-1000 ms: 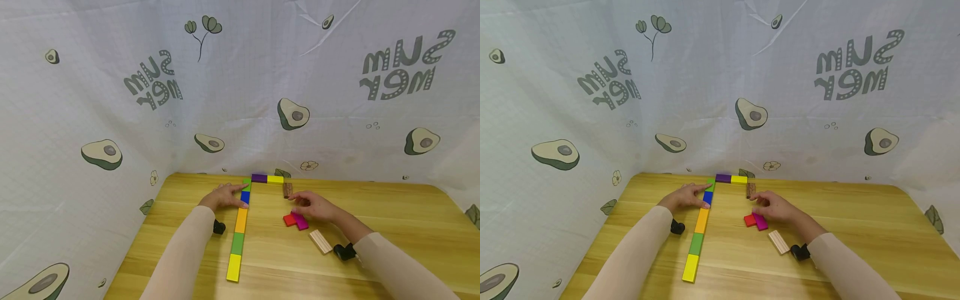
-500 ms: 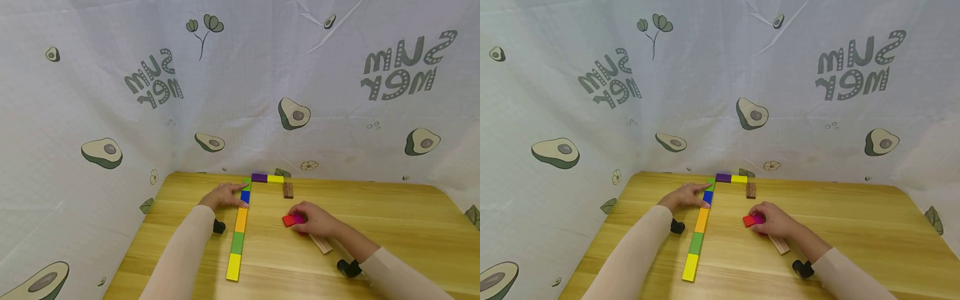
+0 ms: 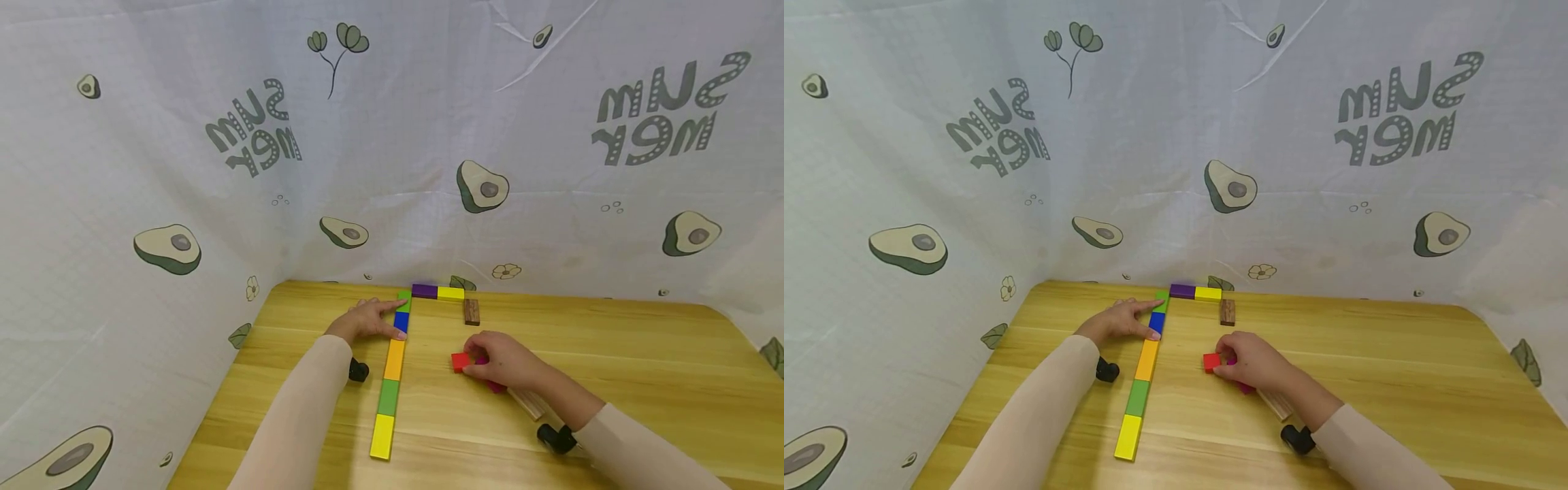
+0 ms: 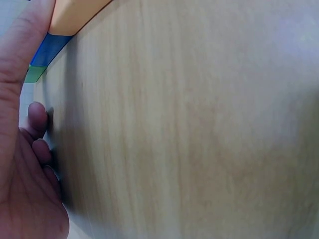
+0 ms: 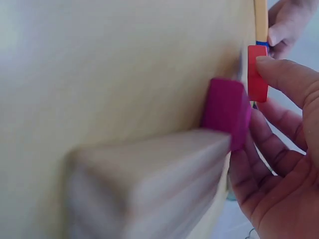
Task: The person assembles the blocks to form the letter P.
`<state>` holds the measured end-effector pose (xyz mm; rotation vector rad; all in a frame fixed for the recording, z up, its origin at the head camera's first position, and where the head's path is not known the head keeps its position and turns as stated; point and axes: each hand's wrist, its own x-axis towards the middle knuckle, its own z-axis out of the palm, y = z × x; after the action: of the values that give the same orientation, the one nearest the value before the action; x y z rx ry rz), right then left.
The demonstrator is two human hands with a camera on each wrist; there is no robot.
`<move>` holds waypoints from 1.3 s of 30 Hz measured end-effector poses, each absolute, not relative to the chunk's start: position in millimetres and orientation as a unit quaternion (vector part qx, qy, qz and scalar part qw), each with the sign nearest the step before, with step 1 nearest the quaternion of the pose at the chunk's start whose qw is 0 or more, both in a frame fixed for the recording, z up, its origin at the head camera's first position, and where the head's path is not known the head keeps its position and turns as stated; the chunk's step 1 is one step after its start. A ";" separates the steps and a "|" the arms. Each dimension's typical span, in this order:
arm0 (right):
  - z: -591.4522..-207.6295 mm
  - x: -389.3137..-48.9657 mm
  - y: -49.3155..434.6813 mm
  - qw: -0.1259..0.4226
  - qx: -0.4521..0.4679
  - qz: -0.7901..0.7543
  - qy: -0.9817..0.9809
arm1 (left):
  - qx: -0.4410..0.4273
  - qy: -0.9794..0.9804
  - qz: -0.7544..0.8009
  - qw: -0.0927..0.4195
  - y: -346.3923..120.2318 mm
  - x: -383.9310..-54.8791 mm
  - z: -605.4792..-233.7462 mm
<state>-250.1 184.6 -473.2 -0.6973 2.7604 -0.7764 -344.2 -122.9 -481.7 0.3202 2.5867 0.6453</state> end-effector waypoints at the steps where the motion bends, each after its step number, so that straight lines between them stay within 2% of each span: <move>1: -472.3 -251.2 181.8 0.091 -0.239 -0.263 0.930 | 0.116 0.938 0.233 0.227 -122.9 -344.2 -481.6; 7: -469.8 -259.7 160.0 0.065 -0.240 -0.248 0.936 | 0.114 0.938 0.231 0.231 -122.2 -343.8 -480.0; 15: -472.3 -272.4 123.1 0.086 -0.216 -0.284 0.930 | 0.111 0.938 0.230 0.234 -122.1 -346.0 -478.9; 21: -476.9 -282.7 100.0 0.079 -0.183 -0.278 0.940 | 0.109 0.940 0.228 0.228 -121.3 -349.0 -480.6; 39: -483.3 -287.4 91.2 0.084 -0.166 -0.271 0.944 | 0.094 0.938 0.238 0.234 -122.2 -345.9 -481.3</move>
<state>-287.4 91.2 -483.3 -0.4965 2.8177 -0.8086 -345.9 -122.2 -481.3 0.2578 2.5759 0.6523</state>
